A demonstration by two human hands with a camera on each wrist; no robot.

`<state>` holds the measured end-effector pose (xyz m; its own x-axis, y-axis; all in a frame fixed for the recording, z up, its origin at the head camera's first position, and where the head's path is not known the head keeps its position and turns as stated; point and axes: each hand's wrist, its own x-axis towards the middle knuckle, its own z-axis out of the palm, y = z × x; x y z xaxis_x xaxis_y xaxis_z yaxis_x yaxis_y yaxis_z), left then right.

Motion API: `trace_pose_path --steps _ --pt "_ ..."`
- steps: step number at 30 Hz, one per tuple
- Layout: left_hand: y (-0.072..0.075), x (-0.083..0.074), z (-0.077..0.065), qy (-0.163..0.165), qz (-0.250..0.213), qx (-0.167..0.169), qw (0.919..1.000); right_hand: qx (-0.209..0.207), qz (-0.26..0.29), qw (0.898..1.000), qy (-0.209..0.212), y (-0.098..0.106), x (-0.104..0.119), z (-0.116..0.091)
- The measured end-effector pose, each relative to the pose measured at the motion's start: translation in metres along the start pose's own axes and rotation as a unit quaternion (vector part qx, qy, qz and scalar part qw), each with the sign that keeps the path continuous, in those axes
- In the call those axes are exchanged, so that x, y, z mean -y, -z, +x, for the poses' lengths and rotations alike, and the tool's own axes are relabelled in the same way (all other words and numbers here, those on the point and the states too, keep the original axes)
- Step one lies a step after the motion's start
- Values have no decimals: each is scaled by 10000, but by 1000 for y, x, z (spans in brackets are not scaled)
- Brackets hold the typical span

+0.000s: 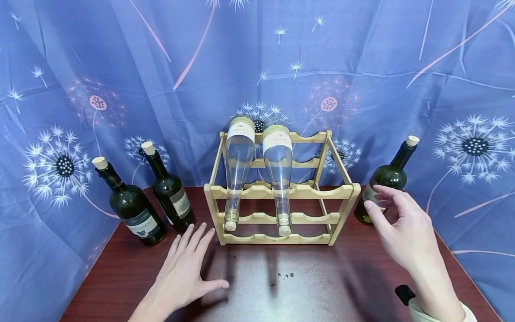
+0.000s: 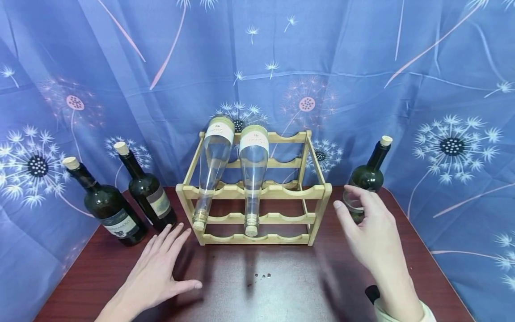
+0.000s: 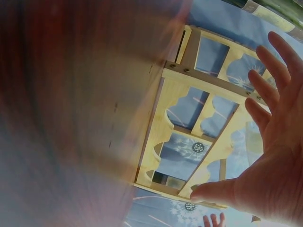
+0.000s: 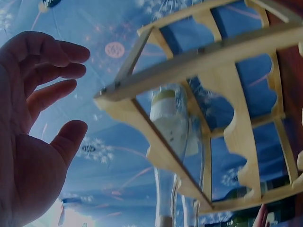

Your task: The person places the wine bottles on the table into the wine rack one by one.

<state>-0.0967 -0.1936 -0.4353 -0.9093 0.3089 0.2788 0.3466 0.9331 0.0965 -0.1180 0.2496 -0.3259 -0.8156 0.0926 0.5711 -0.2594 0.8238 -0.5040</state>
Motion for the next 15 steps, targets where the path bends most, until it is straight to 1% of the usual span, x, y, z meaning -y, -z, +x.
trace_pose_path --steps 6,11,15 --pt "0 -1 0 -21 -16 -12 10000 -142 -281 9992 -261 -4 -19 6" --pt "0 -1 0 -15 -44 -4 10000 -312 -299 9979 -485 -6 -34 12" --pt "0 -1 0 -21 -74 -36 10000 -392 -214 9966 -689 -6 -45 16"
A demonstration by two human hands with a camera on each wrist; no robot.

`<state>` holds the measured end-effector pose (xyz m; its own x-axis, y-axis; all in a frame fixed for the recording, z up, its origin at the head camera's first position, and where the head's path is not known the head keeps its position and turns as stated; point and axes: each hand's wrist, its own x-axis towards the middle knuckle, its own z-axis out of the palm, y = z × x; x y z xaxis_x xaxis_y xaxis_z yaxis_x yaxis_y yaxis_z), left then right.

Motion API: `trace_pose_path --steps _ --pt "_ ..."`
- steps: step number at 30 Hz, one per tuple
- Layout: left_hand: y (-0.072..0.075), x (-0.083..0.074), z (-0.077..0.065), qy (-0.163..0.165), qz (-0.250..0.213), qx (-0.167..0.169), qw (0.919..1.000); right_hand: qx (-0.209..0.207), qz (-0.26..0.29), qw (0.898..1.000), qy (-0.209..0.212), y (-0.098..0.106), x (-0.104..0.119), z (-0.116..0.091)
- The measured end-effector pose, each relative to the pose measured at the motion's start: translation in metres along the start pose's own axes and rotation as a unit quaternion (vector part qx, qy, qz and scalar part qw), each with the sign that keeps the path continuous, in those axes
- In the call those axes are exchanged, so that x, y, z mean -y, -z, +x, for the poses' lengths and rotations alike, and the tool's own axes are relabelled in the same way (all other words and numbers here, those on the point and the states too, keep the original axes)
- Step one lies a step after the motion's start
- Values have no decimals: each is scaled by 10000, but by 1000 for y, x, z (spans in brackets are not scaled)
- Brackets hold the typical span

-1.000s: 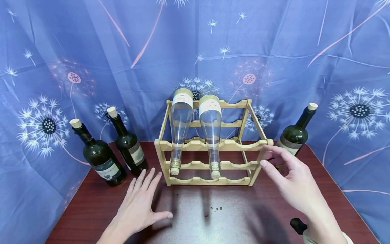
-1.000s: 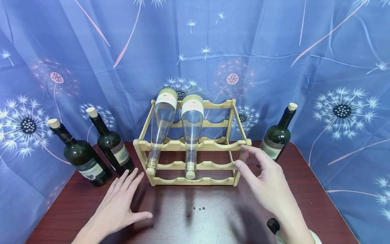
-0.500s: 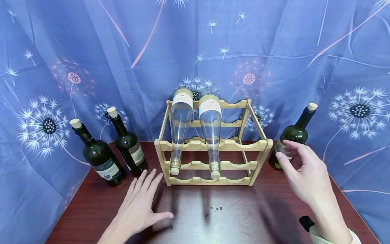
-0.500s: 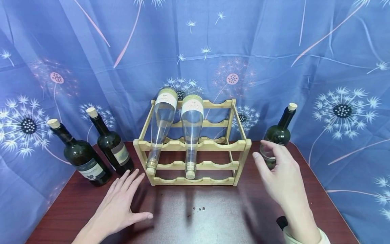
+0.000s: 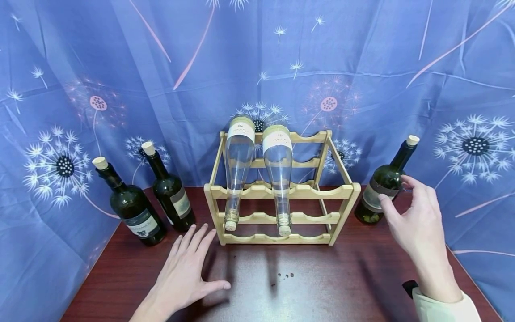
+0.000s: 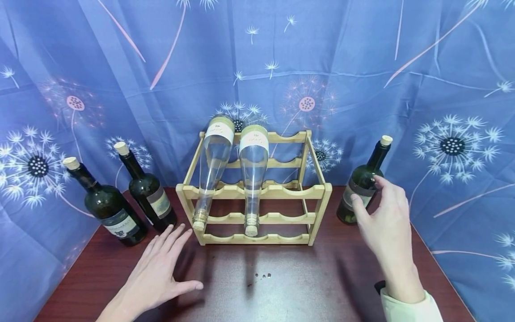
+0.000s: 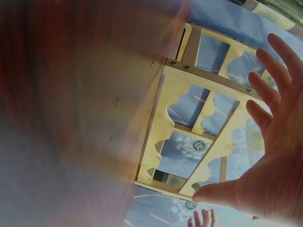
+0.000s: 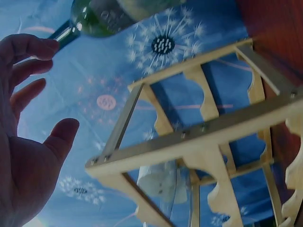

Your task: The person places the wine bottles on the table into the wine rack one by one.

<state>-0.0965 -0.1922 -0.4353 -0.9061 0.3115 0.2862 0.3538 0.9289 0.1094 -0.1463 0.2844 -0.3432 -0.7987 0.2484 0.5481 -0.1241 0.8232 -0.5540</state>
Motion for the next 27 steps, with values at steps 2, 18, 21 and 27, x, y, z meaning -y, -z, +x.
trace_pose_path --steps 2,18,21,27 --pt "0 0 0 5 -20 -13 10000 -30 47 9999 -106 -1 -5 4" --pt "2 -6 -4 -12 -201 34 9998 425 205 9958 -780 -25 -44 32" --pt "2 -7 -4 -28 -227 53 9997 527 254 9944 -876 -29 -47 36" --pt "2 -10 -5 -43 -308 88 9995 629 190 9920 -1079 -35 -50 42"
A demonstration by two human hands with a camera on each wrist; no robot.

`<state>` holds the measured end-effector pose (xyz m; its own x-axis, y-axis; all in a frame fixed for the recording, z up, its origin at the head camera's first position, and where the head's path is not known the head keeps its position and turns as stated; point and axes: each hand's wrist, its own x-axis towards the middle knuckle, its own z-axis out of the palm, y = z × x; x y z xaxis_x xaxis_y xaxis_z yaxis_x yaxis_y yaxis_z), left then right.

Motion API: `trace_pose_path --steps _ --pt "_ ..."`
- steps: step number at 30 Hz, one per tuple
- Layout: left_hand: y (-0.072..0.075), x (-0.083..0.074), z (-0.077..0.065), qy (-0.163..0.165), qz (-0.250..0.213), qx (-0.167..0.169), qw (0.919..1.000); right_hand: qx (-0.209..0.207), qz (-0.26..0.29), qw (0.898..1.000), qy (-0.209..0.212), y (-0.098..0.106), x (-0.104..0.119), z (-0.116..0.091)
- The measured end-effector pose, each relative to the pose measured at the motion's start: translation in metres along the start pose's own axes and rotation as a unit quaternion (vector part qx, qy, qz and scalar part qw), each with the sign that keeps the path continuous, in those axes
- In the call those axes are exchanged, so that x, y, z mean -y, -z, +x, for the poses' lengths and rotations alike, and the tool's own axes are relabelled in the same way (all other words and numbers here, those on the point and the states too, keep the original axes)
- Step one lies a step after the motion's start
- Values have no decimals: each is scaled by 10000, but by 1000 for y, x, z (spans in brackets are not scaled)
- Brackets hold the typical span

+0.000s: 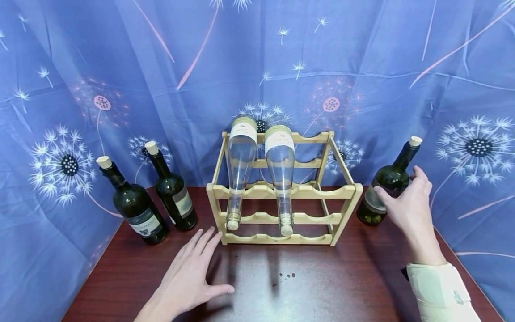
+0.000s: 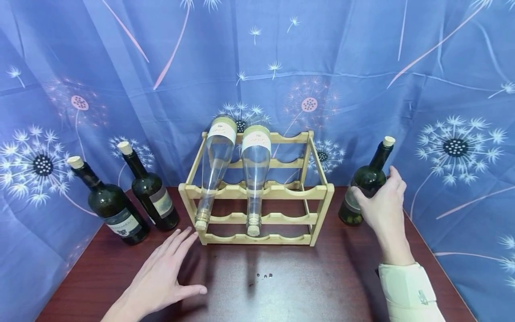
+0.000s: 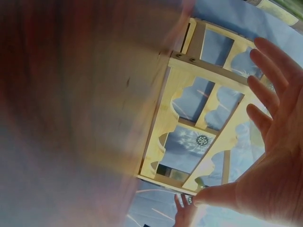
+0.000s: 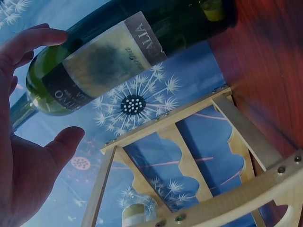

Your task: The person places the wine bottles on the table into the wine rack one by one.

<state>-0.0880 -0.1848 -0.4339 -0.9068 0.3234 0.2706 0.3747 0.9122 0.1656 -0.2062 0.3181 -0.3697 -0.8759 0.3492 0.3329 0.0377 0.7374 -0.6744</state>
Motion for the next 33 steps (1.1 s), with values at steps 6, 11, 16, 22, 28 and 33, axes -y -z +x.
trace_pose_path --steps 6,11,16,22,28,33 --pt "-1 -2 0 -10 8 87 10000 -5 -86 10000 -15 -3 -2 6" --pt "-2 -4 1 -93 1 85 9999 -1 -128 9999 -32 -6 -4 8" --pt "-3 -5 2 -137 31 130 9998 -2 -144 9999 -47 -8 -6 10" --pt "-4 -5 1 -250 -13 37 9997 48 -179 9998 -34 -10 -9 14" --pt "-6 -6 2 -463 -130 -104 9988 96 -138 9999 -10 -11 -10 17" --pt "-7 -8 2 -588 -159 -123 9981 130 -109 9998 34 -12 -10 19"
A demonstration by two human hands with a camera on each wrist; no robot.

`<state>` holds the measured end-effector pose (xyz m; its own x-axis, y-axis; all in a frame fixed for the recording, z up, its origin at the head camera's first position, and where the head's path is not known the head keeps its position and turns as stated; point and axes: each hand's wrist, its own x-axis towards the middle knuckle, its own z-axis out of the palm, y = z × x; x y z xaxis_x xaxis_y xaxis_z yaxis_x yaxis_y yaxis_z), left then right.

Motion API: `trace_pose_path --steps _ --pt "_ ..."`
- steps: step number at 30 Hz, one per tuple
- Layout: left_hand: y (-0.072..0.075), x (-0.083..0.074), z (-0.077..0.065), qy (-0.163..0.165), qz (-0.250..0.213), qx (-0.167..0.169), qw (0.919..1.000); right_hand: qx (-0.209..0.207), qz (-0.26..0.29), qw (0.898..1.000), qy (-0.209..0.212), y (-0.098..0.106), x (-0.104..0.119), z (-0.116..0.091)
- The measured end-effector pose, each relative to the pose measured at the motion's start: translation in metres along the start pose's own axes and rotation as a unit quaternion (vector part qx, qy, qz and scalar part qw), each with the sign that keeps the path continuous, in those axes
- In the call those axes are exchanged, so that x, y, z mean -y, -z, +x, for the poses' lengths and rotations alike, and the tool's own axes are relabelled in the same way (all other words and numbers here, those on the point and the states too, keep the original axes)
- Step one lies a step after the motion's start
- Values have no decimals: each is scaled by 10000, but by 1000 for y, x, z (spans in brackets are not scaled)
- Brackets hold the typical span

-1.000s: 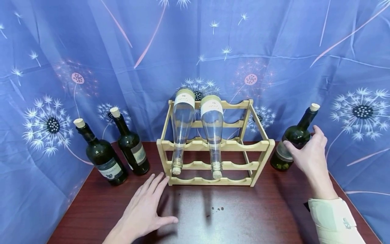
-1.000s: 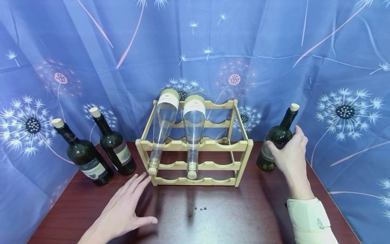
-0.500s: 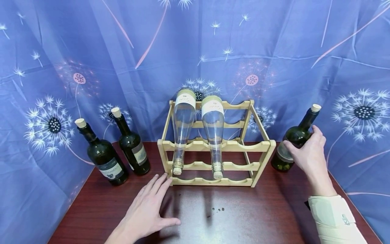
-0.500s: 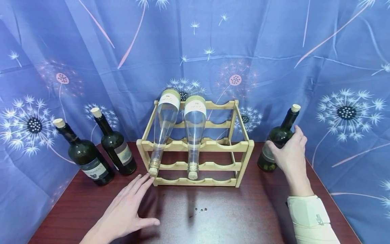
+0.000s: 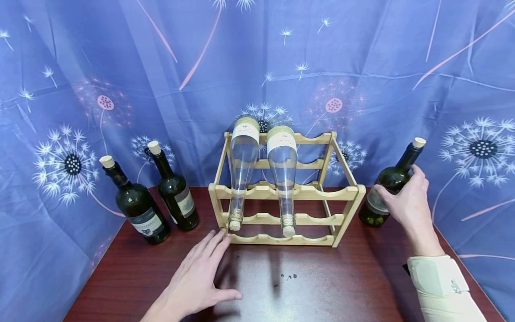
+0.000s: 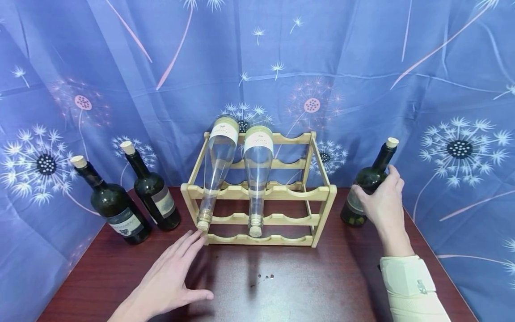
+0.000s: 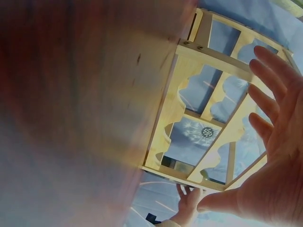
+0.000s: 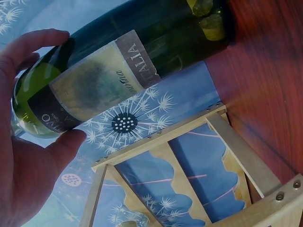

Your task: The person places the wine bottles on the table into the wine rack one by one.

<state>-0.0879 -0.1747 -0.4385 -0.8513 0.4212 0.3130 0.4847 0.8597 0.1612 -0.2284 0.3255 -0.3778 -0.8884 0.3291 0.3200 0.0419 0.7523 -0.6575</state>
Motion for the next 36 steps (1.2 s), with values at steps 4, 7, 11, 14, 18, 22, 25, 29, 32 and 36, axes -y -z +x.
trace_pose_path --steps 4,7,11,14,18,22,25,29,32,36 --pt "-2 -2 0 -145 -36 -28 9999 101 -20 9999 28 0 0 1" --pt "-3 -3 0 -264 -62 -85 9996 184 -58 9998 62 1 1 1" --pt "-5 -3 0 -405 -89 -145 9990 226 -136 9996 114 4 0 1" --pt "-6 -4 0 -464 -96 -182 9987 255 -170 9995 91 5 0 0" --pt "-6 -4 0 -474 -115 -222 9986 289 -198 9994 61 7 0 -3" --pt "-5 -4 0 -448 -117 -169 9988 259 -194 9994 121 9 1 -7" --pt "-5 -4 0 -433 -115 -116 9989 241 -206 9994 136 11 1 -10" --pt "-4 -4 0 -424 -112 -98 9990 231 -209 9994 141 14 2 -15" --pt "-4 -4 0 -400 -108 -86 9991 248 -200 9994 145 18 3 -18" --pt "-5 -4 0 -373 -110 -65 9992 298 -260 9992 107 23 5 -22"
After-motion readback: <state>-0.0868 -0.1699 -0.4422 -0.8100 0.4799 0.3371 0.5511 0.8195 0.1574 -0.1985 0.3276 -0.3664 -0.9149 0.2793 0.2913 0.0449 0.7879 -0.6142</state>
